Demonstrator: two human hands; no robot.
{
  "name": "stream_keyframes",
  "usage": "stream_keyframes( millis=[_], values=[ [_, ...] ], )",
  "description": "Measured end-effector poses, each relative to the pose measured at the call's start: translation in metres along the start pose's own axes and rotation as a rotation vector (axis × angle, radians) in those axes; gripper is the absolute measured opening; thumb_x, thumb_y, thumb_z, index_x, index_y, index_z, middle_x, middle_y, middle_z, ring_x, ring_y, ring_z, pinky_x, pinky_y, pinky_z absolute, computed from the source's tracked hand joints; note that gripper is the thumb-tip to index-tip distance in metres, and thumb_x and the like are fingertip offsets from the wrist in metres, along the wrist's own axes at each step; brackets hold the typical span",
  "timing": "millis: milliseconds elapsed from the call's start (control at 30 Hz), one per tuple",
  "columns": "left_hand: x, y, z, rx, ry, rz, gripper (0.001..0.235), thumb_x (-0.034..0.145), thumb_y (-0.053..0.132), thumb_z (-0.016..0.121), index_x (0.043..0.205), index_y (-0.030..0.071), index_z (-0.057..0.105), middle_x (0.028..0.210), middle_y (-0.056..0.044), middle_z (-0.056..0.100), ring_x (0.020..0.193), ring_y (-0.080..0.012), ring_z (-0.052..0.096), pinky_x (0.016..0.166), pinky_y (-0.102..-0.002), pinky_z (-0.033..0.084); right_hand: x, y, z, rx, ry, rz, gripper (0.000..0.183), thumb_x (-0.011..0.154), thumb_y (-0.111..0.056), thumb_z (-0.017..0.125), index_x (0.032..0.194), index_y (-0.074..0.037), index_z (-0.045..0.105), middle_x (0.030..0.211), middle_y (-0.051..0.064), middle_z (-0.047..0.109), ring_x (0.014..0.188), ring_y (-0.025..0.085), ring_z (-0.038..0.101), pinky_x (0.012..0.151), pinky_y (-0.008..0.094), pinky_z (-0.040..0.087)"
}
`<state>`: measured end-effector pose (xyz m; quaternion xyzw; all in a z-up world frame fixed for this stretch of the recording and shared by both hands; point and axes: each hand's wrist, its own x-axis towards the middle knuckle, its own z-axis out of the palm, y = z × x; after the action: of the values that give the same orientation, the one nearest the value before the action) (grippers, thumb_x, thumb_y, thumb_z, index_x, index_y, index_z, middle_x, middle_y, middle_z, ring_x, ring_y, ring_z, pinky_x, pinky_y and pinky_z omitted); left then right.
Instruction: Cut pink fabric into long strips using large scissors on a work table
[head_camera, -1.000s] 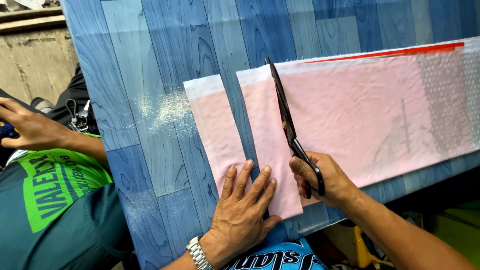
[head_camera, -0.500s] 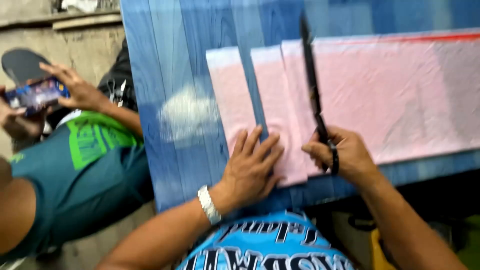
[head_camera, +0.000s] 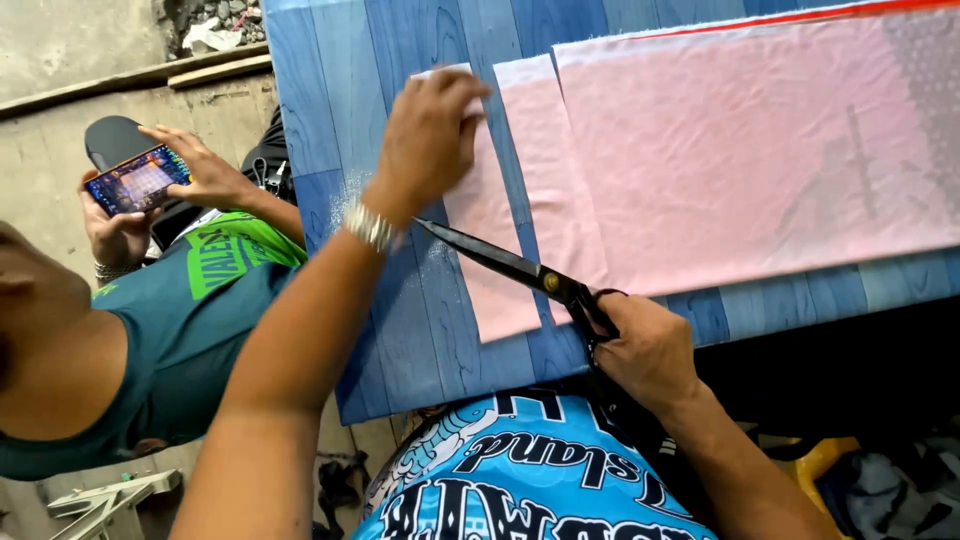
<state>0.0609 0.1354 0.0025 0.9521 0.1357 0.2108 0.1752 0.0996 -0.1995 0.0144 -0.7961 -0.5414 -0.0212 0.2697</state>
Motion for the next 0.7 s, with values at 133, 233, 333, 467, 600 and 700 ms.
stream_keyframes(
  millis=[133, 233, 333, 467, 600, 700],
  values=[
    [0.057, -0.019, 0.022, -0.014, -0.005, -0.026, 0.027, 0.102, 0.025, 0.058, 0.119, 0.008, 0.072, 0.114, -0.008, 0.065, 0.092, -0.0274, 0.054, 0.075, -0.042, 0.048, 0.0, -0.008, -0.007, -0.021, 0.041, -0.05, 0.018, 0.093, -0.004, 0.069, 0.078, -0.008, 0.061, 0.061, 0.003, 0.055, 0.05, 0.019, 0.049, 0.047, 0.036, 0.039],
    [0.07, -0.018, 0.049, 0.036, -0.086, -0.027, 0.033, 0.099, 0.039, 0.066, 0.115, 0.01, 0.074, 0.115, -0.009, 0.065, 0.1, -0.0333, 0.055, 0.076, -0.048, 0.047, -0.011, -0.011, -0.012, -0.048, 0.008, -0.039, 0.02, 0.096, -0.008, 0.068, 0.077, -0.009, 0.06, 0.06, 0.002, 0.052, 0.049, 0.019, 0.046, 0.046, 0.036, 0.038],
    [0.081, -0.026, 0.078, 0.196, -0.021, 0.052, 0.036, 0.086, 0.048, 0.083, 0.078, 0.016, 0.071, 0.083, -0.006, 0.065, 0.076, -0.028, 0.056, 0.062, -0.044, 0.041, -0.01, -0.012, -0.012, -0.143, 0.007, -0.068, 0.007, 0.096, -0.015, 0.072, 0.1, -0.01, 0.075, 0.066, 0.001, 0.062, 0.054, 0.018, 0.054, 0.045, 0.035, 0.04],
    [0.087, -0.026, 0.084, 0.128, -0.044, 0.006, 0.023, 0.076, 0.04, 0.09, 0.081, 0.021, 0.077, 0.083, -0.002, 0.068, 0.081, -0.0265, 0.058, 0.062, -0.043, 0.043, -0.012, -0.014, -0.014, -0.217, 0.035, -0.136, 0.015, 0.095, -0.017, 0.075, 0.108, -0.01, 0.075, 0.076, -0.003, 0.068, 0.053, 0.017, 0.051, 0.044, 0.034, 0.038],
    [0.08, -0.024, 0.087, 0.101, 0.024, 0.104, 0.019, 0.082, 0.026, 0.084, 0.073, 0.018, 0.07, 0.075, -0.002, 0.058, 0.076, -0.0239, 0.052, 0.065, -0.04, 0.039, -0.009, -0.01, -0.017, -0.262, 0.029, -0.156, 0.016, 0.096, -0.018, 0.075, 0.11, -0.01, 0.077, 0.07, -0.002, 0.064, 0.053, 0.017, 0.05, 0.045, 0.033, 0.037],
    [0.075, -0.024, 0.084, 0.156, 0.091, 0.188, 0.022, 0.085, 0.023, 0.079, 0.074, 0.018, 0.06, 0.072, -0.003, 0.056, 0.07, -0.023, 0.051, 0.063, -0.04, 0.037, -0.002, -0.009, -0.015, -0.278, 0.062, -0.199, 0.007, 0.098, -0.009, 0.07, 0.104, -0.01, 0.074, 0.07, 0.0, 0.064, 0.055, 0.019, 0.053, 0.047, 0.034, 0.038]
  ],
)
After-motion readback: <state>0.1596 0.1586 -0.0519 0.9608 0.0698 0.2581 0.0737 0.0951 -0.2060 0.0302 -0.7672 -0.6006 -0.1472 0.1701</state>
